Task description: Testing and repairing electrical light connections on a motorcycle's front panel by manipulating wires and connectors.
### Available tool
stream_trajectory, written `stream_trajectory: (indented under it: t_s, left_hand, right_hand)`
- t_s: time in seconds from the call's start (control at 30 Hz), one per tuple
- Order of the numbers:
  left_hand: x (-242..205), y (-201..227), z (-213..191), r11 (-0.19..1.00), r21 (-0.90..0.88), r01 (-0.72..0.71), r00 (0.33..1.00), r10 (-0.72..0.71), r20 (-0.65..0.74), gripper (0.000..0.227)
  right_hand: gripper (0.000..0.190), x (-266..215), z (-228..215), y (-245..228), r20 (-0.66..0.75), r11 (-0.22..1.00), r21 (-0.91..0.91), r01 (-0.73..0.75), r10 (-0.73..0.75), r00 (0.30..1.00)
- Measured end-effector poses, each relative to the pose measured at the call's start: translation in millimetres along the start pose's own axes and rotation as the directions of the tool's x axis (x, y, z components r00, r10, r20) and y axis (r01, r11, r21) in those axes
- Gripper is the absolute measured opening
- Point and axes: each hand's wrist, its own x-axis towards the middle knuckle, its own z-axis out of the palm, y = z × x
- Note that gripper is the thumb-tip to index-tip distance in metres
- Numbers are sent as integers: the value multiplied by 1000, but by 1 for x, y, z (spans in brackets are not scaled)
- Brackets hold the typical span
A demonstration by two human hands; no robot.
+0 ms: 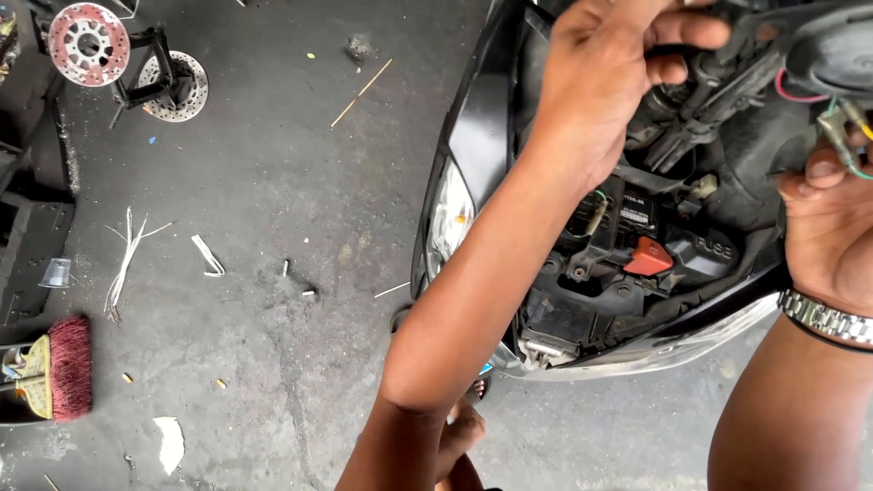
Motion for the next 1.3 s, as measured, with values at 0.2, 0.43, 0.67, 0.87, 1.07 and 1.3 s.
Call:
stream_trajectory:
  t_s: [0.2, 0.43, 0.67, 0.87, 1.07, 1.3]
  left_hand:
    - [-16, 8, -7, 926, -347, 149, 988, -128, 83, 22]
    - [-14, 40, 28, 840, -490, 230, 973, -184, 142, 17]
    - [0, 53, 36, 864, -296, 407, 874, -462, -148, 11]
    - [11, 70, 29, 854, -192, 484, 841, -514, -166, 37]
    - [5, 57, 11, 899, 19, 438, 879, -424, -218, 32]
    - [3, 69, 13, 889, 90, 448, 889, -433, -147, 31]
  right_hand:
    - [16, 2, 39, -16, -82, 999, 3, -38, 38, 996]
    - [27, 0, 67, -29, -1, 991, 135, 5, -5, 1000]
    - [39, 11, 110, -48, 2, 963, 257, 80, -83, 997]
    - [18, -39, 193, -72, -417, 977, -213, 1, -92, 904]
    - [29, -65, 288, -111, -581, 773, -615, -157, -309, 753]
    - [81, 5, 316, -153, -211, 474, -877, -72, -246, 946]
